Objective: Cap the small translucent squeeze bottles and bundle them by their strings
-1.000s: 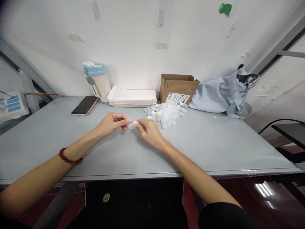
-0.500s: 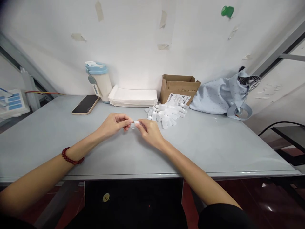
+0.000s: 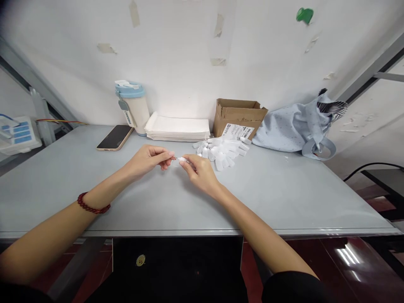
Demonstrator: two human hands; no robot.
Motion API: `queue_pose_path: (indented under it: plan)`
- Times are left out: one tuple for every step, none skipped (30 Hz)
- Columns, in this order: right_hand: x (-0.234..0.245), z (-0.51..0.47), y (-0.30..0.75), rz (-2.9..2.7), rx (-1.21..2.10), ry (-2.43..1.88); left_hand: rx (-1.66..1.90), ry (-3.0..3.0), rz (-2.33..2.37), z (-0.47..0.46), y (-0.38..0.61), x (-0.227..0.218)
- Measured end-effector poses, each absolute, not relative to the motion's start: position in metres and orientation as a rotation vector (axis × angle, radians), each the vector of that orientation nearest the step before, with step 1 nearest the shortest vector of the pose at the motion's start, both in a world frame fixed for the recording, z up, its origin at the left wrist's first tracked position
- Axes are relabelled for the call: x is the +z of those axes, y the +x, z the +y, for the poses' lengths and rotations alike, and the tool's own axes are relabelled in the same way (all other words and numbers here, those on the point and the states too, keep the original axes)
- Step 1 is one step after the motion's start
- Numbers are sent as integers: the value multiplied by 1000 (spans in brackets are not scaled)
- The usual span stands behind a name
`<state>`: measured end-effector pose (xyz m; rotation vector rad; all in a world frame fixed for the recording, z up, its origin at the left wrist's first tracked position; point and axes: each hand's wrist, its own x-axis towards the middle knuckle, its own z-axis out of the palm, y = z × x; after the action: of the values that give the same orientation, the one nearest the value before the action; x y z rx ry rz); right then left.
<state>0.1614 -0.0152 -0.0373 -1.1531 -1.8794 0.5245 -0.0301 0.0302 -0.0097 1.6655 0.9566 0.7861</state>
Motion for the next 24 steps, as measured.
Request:
queue_pose_path:
  plan:
    - [-38,-15,161,-1883,522,-1154,767,1687,959,29,-29,-9]
    - [-38,-15,161,-1888,517,-1155,753,1704,961,28,-29,-8]
    - [-39,-15,161,-1895,514,-1157,746,1717,962,27,-28,-8]
    - [-40,-15,160,-1902,511,-1163,742,1728,964,26,-28,-8]
    - [-40,-15,160,-1908,509,-1169,740,1737,967,25,-27,-8]
    - [-41,-16,159,-1914,505,-1176,735,1748,970,25,-27,-8]
    - [-42,-16,159,-1920,502,-1181,728,1759,976,25,-27,-9]
    - [-43,-16,159,-1925,500,-1185,722,1768,984,25,-28,-10]
    - [-44,-16,158,-1930,498,-1187,716,1774,993,24,-28,-10]
    - [-44,-17,158,-1935,497,-1187,712,1778,1000,25,-28,-11]
    - [-45,-17,158,-1939,499,-1187,709,1781,1005,25,-28,-12]
    - [-45,-17,158,-1941,503,-1187,707,1782,1008,25,-28,-12]
    - [-45,-17,158,-1943,508,-1185,706,1781,1008,25,-28,-13]
    - [-45,-17,158,-1943,514,-1183,705,1779,1006,25,-28,-13]
    - [-45,-17,158,-1943,518,-1178,705,1775,1004,25,-27,-14]
    - [-45,-17,158,-1941,521,-1173,705,1771,1002,24,-27,-14]
    - [-45,-17,157,-1940,523,-1168,705,1766,1000,24,-26,-14]
    - [-45,-17,157,-1939,523,-1162,705,1764,999,24,-26,-14]
    - [-45,-17,157,-1939,523,-1157,703,1762,1000,24,-26,-14]
    - [-45,-17,156,-1937,523,-1152,697,1764,1002,24,-26,-13]
    - [-46,-17,156,-1937,526,-1148,689,1768,1002,24,-26,-12]
    - [-46,-16,155,-1938,529,-1144,679,1773,999,24,-27,-11]
    - [-45,-15,156,-1942,531,-1138,673,1777,992,25,-27,-10]
    - [-45,-14,156,-1947,525,-1134,675,1778,981,26,-29,-8]
